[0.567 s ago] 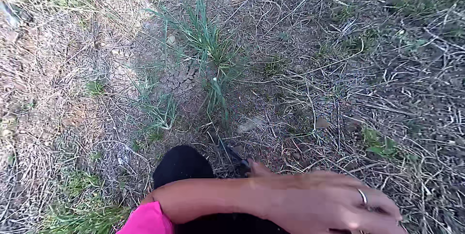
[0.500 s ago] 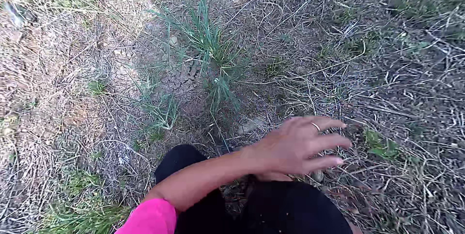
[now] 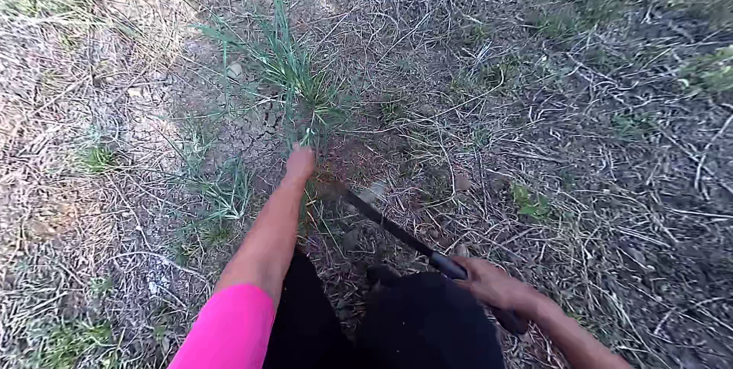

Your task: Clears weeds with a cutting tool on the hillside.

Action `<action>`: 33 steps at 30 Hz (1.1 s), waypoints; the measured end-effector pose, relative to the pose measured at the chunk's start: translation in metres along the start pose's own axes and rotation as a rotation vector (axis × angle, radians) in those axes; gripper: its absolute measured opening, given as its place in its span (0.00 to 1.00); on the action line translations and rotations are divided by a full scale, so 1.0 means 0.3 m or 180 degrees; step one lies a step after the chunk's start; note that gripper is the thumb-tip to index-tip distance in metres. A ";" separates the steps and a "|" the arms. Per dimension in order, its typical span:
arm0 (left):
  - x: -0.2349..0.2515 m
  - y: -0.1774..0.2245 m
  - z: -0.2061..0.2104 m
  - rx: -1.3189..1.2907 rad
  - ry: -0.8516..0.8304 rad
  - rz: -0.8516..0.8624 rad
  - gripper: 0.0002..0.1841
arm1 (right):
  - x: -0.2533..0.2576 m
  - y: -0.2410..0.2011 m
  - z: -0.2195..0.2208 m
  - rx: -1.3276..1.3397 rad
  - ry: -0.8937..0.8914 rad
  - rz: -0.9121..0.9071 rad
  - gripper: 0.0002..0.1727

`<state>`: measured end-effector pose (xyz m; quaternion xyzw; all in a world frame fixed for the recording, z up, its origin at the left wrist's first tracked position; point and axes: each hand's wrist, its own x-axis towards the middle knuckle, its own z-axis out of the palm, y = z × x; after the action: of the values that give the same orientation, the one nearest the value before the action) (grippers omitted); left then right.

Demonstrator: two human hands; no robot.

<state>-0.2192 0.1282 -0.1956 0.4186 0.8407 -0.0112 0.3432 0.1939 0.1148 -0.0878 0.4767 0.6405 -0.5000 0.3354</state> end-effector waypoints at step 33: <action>0.157 -0.193 0.012 0.0307 -0.0976 0.0947 0.23 | 0.001 -0.622 -0.169 -0.1658 0.1248 0.0691 0.25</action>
<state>-0.2778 0.1221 -0.2415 0.5474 0.7061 -0.0642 0.4445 0.0198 0.1552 -0.0143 0.5275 0.7444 -0.1800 0.3677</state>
